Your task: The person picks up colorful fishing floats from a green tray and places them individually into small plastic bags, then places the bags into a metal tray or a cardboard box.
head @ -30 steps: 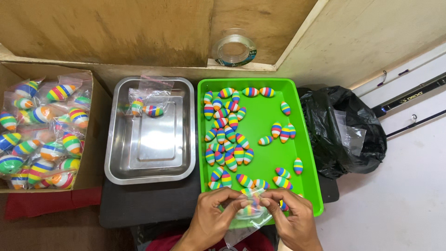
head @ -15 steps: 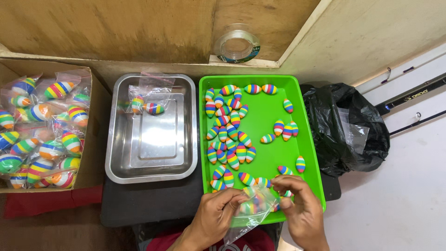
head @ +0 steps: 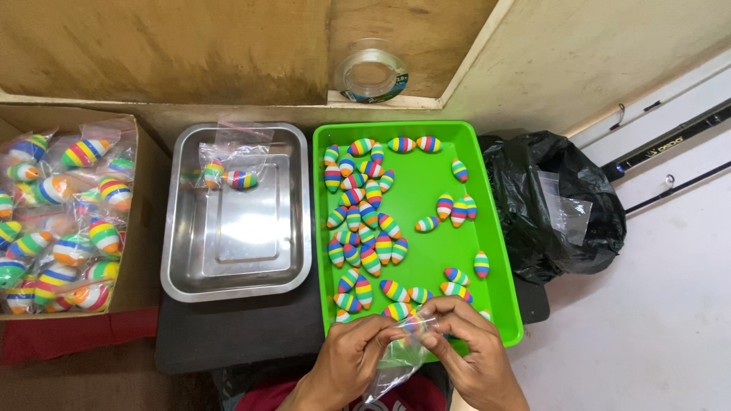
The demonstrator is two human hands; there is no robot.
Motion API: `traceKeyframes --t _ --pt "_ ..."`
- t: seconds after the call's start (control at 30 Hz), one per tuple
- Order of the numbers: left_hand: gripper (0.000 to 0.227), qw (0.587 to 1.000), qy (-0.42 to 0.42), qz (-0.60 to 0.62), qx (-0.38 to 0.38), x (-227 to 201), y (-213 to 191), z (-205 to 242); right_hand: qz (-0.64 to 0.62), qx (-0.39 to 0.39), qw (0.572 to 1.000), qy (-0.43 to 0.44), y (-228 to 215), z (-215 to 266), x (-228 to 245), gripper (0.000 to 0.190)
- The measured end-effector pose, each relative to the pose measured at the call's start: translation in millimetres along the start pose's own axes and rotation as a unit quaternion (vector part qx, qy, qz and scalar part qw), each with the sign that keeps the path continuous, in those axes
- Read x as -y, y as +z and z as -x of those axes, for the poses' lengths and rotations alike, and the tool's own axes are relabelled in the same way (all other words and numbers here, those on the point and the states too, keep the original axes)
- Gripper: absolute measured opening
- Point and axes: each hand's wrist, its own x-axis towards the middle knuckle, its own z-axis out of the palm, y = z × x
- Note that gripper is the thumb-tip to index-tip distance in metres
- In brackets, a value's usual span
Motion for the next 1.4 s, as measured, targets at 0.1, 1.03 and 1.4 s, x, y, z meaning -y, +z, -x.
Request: traceKeyframes --t 0.1,1.03,1.4 --pt "0.023 1.000 -0.024 -0.011 0.005 2.9 3.9 2.4 0.005 0.020 0.999 0.044 -3.6 7.2 -8.2 0.045" --pt "0.047 0.980 0.051 -0.191 0.022 6.1 1.7 -8.1 -0.056 0.131 0.988 0.066 -0.5 15.2 -17.5 0.087" --pt "0.086 0.987 -0.039 -0.142 -0.061 11.6 -13.8 -0.6 0.303 0.047 0.940 0.150 -49.6 7.8 -49.1 0.038"
